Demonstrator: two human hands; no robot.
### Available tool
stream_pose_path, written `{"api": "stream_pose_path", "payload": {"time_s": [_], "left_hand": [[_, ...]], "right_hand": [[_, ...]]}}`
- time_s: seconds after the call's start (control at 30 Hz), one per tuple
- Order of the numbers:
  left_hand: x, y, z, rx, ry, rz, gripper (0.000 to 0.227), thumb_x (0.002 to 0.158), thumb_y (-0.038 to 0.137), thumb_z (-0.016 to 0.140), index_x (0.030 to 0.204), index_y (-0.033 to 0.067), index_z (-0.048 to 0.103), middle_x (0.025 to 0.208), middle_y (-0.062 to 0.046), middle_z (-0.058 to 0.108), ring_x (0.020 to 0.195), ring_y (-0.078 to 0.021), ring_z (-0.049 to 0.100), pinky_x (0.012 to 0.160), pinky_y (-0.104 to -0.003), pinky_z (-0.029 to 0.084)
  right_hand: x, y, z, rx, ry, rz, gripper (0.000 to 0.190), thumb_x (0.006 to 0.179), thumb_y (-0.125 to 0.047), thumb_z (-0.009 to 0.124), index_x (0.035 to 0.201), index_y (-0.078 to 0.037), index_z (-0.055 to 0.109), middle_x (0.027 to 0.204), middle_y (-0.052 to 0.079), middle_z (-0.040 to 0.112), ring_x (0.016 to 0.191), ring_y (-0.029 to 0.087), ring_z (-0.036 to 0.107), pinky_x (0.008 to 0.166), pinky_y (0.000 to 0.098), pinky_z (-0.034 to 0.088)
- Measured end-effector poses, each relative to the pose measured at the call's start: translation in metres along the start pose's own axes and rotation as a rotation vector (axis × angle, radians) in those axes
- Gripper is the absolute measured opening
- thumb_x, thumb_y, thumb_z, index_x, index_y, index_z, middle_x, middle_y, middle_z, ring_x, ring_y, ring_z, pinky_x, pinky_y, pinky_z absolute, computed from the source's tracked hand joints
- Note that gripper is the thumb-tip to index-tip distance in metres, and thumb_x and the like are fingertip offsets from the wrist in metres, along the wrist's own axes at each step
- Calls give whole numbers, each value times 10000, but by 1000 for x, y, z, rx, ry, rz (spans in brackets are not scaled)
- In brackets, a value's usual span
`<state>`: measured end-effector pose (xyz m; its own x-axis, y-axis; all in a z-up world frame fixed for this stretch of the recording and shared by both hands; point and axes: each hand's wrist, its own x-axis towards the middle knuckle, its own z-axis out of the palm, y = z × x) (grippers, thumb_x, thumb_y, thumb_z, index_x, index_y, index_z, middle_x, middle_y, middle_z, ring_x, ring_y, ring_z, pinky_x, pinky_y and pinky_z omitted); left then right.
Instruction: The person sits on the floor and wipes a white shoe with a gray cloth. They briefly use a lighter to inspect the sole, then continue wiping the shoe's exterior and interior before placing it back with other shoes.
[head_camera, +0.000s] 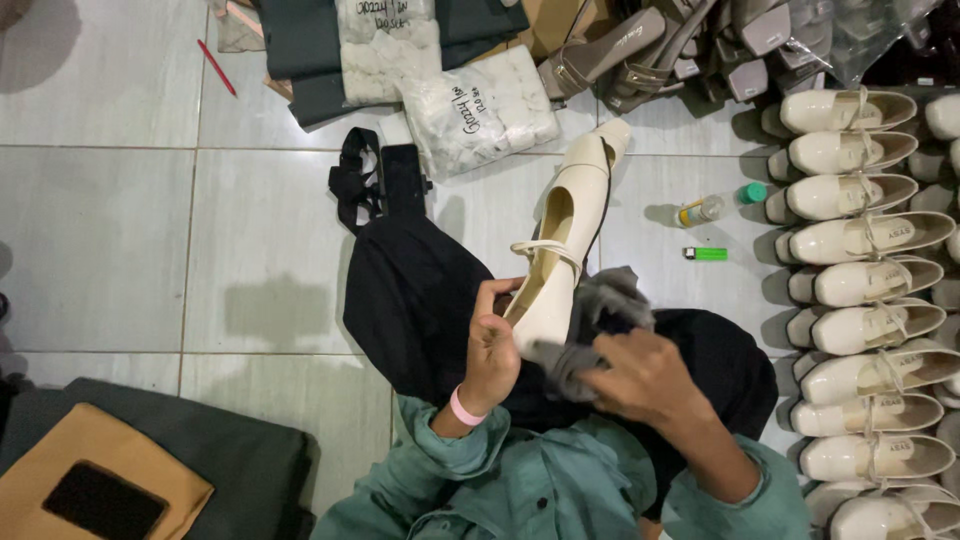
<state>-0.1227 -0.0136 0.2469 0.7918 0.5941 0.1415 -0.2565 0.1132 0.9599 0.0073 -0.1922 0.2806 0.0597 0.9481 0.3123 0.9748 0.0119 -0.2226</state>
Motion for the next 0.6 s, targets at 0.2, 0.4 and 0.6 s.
{"api": "stream_pose_path", "payload": {"time_s": [0.2,0.4,0.6], "left_hand": [[-5,0,1,-39,24,-57,752,1065,620,297,1309,-62,500,1192,-117,642,1060,-152,629,949,-282,506],[-11,-2,-2,-59,-19,-108,751,1074,610,290,1289,-70,525,1169,-121,648,1057,-148,623,943,-282,513],[-7,-3,0,-8,2,-51,729,1084,610,317,1302,-69,470,1184,-138,627,1071,-185,625,978,-304,495]], "right_hand": [[5,2,-10,-28,-11,157,362,467,-238,801,810,-168,712,862,63,622,585,256,599,518,403,477],[-8,-5,-7,82,-134,-39,289,512,-282,825,708,-179,639,740,22,540,584,230,607,508,404,469],[-2,1,-5,-25,-5,104,282,499,-289,785,751,-213,683,785,42,571,569,246,585,497,397,456]]}}
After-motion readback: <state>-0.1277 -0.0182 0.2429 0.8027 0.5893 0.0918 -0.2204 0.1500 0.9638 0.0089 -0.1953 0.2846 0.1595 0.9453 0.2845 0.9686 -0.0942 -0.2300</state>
